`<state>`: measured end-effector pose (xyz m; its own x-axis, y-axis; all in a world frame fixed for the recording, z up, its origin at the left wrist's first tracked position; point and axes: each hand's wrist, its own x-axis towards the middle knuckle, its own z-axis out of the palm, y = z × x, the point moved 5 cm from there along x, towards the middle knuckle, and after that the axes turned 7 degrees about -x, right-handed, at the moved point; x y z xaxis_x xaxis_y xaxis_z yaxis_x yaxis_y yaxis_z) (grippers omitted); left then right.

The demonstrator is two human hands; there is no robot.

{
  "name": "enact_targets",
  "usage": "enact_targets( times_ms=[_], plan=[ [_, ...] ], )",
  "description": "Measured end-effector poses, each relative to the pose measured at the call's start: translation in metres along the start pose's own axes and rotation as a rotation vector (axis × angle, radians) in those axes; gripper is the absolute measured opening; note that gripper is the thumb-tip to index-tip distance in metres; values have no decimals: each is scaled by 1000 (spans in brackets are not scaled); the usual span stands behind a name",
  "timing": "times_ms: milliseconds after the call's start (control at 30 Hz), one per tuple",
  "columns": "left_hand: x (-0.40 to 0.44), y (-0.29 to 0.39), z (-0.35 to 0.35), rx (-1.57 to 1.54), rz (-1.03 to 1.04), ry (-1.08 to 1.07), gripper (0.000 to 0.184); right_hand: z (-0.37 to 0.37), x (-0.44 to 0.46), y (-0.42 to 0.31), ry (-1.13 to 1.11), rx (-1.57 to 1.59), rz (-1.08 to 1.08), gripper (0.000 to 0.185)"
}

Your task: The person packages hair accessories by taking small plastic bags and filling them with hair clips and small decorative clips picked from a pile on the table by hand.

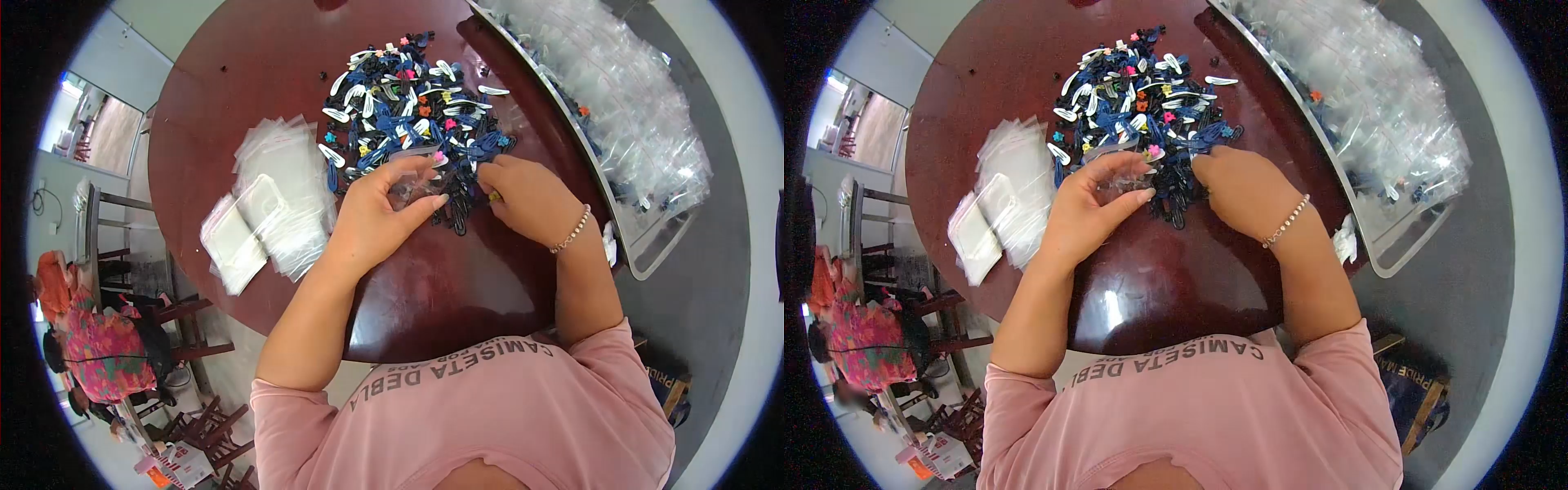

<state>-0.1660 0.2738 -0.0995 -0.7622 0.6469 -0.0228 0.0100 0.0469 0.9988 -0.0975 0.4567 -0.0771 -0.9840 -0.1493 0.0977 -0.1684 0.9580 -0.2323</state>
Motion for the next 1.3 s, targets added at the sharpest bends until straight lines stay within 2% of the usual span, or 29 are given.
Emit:
enact_targets(
  times_ms=[133,200,233,300,333,400,467,500,567,600,667,733,800,900,1000,1100,1167,1300],
  plan=[
    [0,-1,1,-23,-6,-10,41,-1,8,3,64,-5,-69,9],
    [-1,2,2,11,69,-10,43,-17,11,2,88,245,41,11],
    [-1,1,2,10,71,-6,43,-24,12,-5,88,243,36,11],
    [-2,2,2,72,158,22,46,-34,10,-18,171,632,105,16],
    [-3,3,3,71,157,21,46,-31,10,-22,170,632,106,16],
    [-6,8,6,216,199,24,49,-30,9,-32,273,671,-24,19],
    [-6,12,6,217,137,5,48,-30,9,-34,274,621,20,19],
    [-6,10,6,219,74,-12,47,-33,10,-31,342,610,19,17],
    [-5,12,6,143,114,-6,46,-38,10,-17,483,505,23,12],
    [-4,14,5,69,156,1,45,-38,11,-8,482,504,26,12],
    [-2,7,2,61,117,-4,43,-34,10,19,406,373,221,13],
    [1,0,-1,-86,112,24,44,-25,12,34,372,263,226,17],
    [0,-1,-1,-146,72,36,44,-14,15,35,274,164,131,21],
    [-1,2,-3,-102,93,72,45,9,20,27,280,127,62,23],
    [-2,1,-1,-189,24,62,44,12,21,15,330,66,23,21],
    [-1,0,-1,-142,91,41,44,14,23,20,235,53,114,17],
    [-2,-2,0,-120,-27,0,45,15,23,24,258,56,119,15],
    [-3,3,1,-93,48,-4,44,15,23,26,306,64,111,9]
  ],
)
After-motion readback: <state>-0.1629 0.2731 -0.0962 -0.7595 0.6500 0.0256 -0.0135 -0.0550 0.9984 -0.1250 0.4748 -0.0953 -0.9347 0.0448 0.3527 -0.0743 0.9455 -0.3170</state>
